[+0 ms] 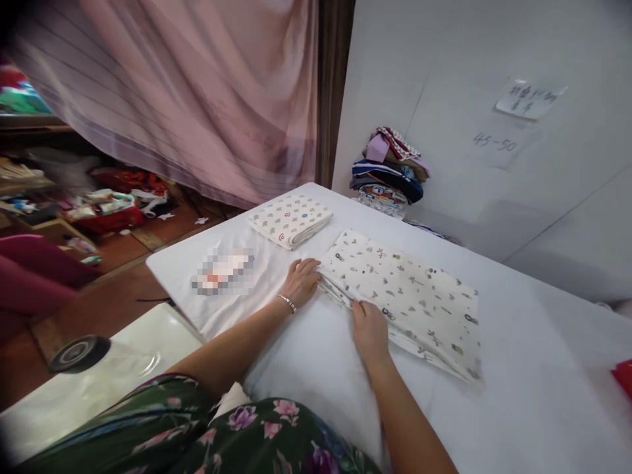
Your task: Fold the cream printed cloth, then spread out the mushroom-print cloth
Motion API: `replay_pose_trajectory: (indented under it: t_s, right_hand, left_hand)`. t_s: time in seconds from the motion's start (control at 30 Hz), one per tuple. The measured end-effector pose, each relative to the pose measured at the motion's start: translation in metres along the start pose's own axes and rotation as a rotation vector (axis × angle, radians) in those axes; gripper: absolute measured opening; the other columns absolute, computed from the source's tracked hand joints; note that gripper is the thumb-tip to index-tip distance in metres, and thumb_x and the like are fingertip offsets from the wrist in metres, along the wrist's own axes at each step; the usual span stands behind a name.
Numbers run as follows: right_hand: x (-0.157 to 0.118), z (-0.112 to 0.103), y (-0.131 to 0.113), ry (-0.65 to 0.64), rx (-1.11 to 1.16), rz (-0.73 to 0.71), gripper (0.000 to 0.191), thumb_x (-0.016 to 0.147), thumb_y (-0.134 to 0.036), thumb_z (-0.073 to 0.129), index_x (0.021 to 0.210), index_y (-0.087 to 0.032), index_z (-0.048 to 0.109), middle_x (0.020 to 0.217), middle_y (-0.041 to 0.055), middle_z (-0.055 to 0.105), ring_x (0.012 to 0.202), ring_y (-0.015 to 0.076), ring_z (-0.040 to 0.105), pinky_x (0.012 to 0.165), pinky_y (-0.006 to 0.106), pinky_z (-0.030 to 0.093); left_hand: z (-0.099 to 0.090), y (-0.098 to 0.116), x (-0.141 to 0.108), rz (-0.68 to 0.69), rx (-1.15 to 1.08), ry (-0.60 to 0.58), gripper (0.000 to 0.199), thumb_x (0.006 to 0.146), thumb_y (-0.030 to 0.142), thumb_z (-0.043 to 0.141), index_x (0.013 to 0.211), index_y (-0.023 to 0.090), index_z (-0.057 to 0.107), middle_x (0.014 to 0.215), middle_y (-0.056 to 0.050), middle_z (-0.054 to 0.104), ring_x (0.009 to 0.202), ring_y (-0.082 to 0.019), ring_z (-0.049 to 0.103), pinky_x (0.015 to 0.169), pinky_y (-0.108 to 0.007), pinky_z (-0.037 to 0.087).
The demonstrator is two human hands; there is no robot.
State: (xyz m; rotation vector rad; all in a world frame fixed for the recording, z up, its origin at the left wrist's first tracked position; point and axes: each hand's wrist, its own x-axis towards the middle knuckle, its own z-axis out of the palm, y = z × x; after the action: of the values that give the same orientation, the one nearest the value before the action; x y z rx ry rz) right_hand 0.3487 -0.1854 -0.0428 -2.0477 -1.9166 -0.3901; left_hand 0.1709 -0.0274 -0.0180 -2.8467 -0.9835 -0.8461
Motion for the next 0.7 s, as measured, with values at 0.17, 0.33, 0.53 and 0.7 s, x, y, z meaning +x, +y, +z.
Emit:
replay_pose_trajectory:
  t_s: [0.17, 0.33, 0.53, 0.7]
  right_hand:
    - [0.001, -0.003, -0.007, -0.041, 0.008, -0.03, 0.025, 0.085, -0.009, 0.044, 0.099, -0.016, 0.064, 0.102, 0.0098, 0.058, 0.093, 0.02, 0.049, 0.081, 0.031, 0.04]
    - [0.001, -0.001, -0.007, -0.067, 0.021, -0.03, 0.029, 0.084, -0.007, 0.043, 0.1, -0.017, 0.064, 0.096, 0.0094, 0.059, 0.089, 0.0196, 0.05, 0.08, 0.031, 0.039]
    - [0.004, -0.002, -0.007, -0.086, -0.012, -0.044, 0.045, 0.081, -0.005, 0.044, 0.123, -0.018, 0.055, 0.096, 0.0094, 0.057, 0.088, 0.02, 0.048, 0.078, 0.031, 0.038]
    - [0.006, -0.006, -0.012, -0.136, -0.035, -0.018, 0.043, 0.081, -0.008, 0.046, 0.121, -0.022, 0.056, 0.094, 0.009, 0.055, 0.087, 0.0203, 0.047, 0.075, 0.031, 0.036]
  left_hand:
    - [-0.005, -0.006, -0.005, -0.041, -0.058, -0.01, 0.023, 0.074, 0.007, 0.051, 0.079, 0.023, 0.067, 0.118, -0.005, 0.058, 0.116, -0.022, 0.046, 0.099, -0.045, 0.034]
    - [0.008, -0.013, -0.005, -0.238, -0.194, -0.092, 0.024, 0.073, 0.01, 0.051, 0.078, 0.024, 0.069, 0.121, -0.004, 0.055, 0.108, -0.022, 0.051, 0.091, -0.041, 0.043]
    - [0.018, -0.016, -0.006, -0.435, -0.538, -0.06, 0.019, 0.071, 0.011, 0.05, 0.074, 0.019, 0.067, 0.124, -0.002, 0.051, 0.081, -0.01, 0.058, 0.079, -0.026, 0.049]
    - [0.012, -0.01, -0.003, -0.606, -0.599, 0.081, 0.01, 0.071, 0.021, 0.059, 0.08, 0.017, 0.058, 0.118, -0.005, 0.053, 0.068, -0.008, 0.056, 0.066, -0.024, 0.047]
